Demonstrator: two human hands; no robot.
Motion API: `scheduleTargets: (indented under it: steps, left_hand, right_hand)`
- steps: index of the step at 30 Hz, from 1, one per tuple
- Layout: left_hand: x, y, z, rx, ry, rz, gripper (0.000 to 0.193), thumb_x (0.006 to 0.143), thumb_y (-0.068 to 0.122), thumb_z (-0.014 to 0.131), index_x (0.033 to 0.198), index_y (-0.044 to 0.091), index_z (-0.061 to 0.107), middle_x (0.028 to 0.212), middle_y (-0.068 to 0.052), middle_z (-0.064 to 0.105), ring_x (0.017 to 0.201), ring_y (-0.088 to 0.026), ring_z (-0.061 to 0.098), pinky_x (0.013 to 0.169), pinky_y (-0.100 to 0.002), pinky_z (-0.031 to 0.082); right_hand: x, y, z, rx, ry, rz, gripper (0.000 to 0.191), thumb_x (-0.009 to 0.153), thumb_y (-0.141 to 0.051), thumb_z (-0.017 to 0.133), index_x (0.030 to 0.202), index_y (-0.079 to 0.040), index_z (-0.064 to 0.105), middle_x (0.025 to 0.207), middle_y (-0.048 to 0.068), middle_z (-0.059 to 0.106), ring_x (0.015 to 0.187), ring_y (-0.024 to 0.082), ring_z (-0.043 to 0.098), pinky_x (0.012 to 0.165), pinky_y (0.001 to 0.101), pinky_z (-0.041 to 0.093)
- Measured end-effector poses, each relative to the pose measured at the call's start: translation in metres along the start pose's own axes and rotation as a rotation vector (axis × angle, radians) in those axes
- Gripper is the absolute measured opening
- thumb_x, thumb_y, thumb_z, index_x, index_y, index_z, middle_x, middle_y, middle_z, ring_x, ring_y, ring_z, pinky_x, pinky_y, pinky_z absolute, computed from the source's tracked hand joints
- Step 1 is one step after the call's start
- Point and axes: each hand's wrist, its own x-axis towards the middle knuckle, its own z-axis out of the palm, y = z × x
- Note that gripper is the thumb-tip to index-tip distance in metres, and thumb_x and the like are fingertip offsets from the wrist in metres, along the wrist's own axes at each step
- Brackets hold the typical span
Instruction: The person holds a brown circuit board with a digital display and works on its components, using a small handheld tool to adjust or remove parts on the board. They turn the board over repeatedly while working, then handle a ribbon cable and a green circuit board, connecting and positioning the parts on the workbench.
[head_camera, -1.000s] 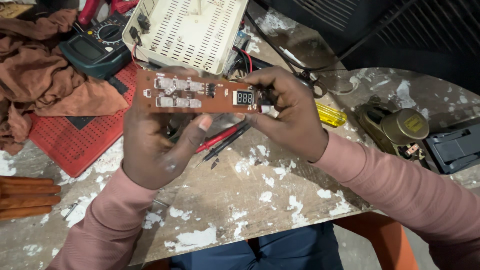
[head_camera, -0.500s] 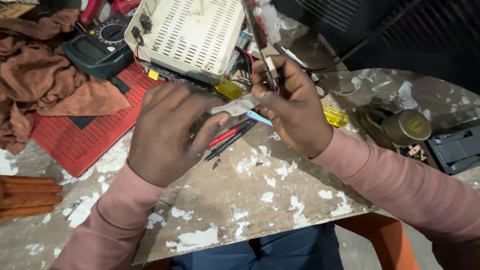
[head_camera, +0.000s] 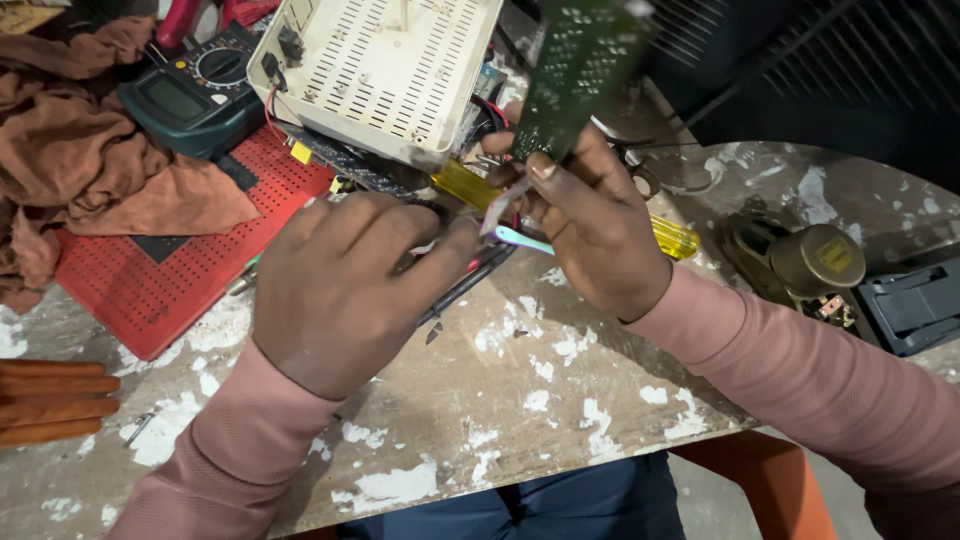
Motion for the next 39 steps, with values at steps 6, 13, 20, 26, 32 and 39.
scheduleTargets:
  steps: [6,13,20,26,32,39]
  left_hand:
    - [0.010,0.007,-0.011,0.206,0.063,0.044,0.023,0.086,0.017,0.072,0.109,0.013,0.076,0.099,0.003,0.066,0.094,-0.013,0.063,0.071,-0.030,0.043]
    - [0.013,0.011,-0.012,0.113,0.066,-0.009,0.022,0.088,0.015,0.076,0.109,0.010,0.077,0.100,0.001,0.068,0.092,-0.017,0.063,0.070,-0.032,0.044]
    - [0.005,0.006,-0.002,-0.146,0.069,-0.172,0.018,0.093,0.012,0.081,0.110,0.008,0.075,0.099,-0.003,0.067,0.095,-0.022,0.064,0.076,-0.038,0.048]
    - [0.007,-0.005,-0.003,-0.083,0.113,-0.195,0.017,0.089,0.009,0.082,0.105,0.009,0.076,0.094,-0.005,0.066,0.091,-0.025,0.062,0.079,-0.041,0.045]
    - [0.005,-0.013,-0.005,-0.099,0.148,-0.226,0.021,0.089,0.004,0.080,0.108,0.009,0.074,0.100,-0.007,0.065,0.099,-0.027,0.063,0.086,-0.041,0.045]
    - [0.002,-0.019,-0.003,-0.132,0.154,-0.221,0.024,0.090,0.005,0.083,0.111,0.008,0.073,0.103,-0.008,0.066,0.100,-0.028,0.063,0.088,-0.042,0.047]
  right_hand:
    - [0.005,0.001,0.002,-0.302,0.024,-0.076,0.033,0.113,-0.007,0.051,0.146,-0.003,0.055,0.143,0.011,0.063,0.121,0.013,0.059,0.097,0.0307,0.049]
    - [0.002,0.002,0.001,-0.102,-0.026,-0.135,0.031,0.111,-0.010,0.062,0.141,-0.002,0.056,0.145,0.007,0.057,0.125,0.014,0.059,0.106,0.0351,0.052]
    - [0.006,0.003,-0.004,-0.112,-0.122,-0.293,0.041,0.103,-0.009,0.075,0.135,-0.005,0.050,0.141,0.011,0.058,0.125,0.020,0.063,0.112,0.0351,0.054]
    - [-0.003,-0.009,-0.001,-0.308,-0.232,-0.343,0.049,0.099,0.007,0.072,0.134,-0.009,0.043,0.144,0.008,0.051,0.137,0.020,0.059,0.116,0.0341,0.053]
    - [-0.007,-0.012,0.008,-0.498,-0.284,-0.472,0.046,0.096,0.011,0.064,0.132,-0.010,0.046,0.125,0.005,0.047,0.131,0.017,0.059,0.120,0.0348,0.049]
    - [-0.009,-0.015,0.009,-0.908,-0.237,-0.688,0.026,0.089,0.012,0.069,0.102,-0.008,0.059,0.116,0.005,0.047,0.119,0.022,0.062,0.106,0.0349,0.056]
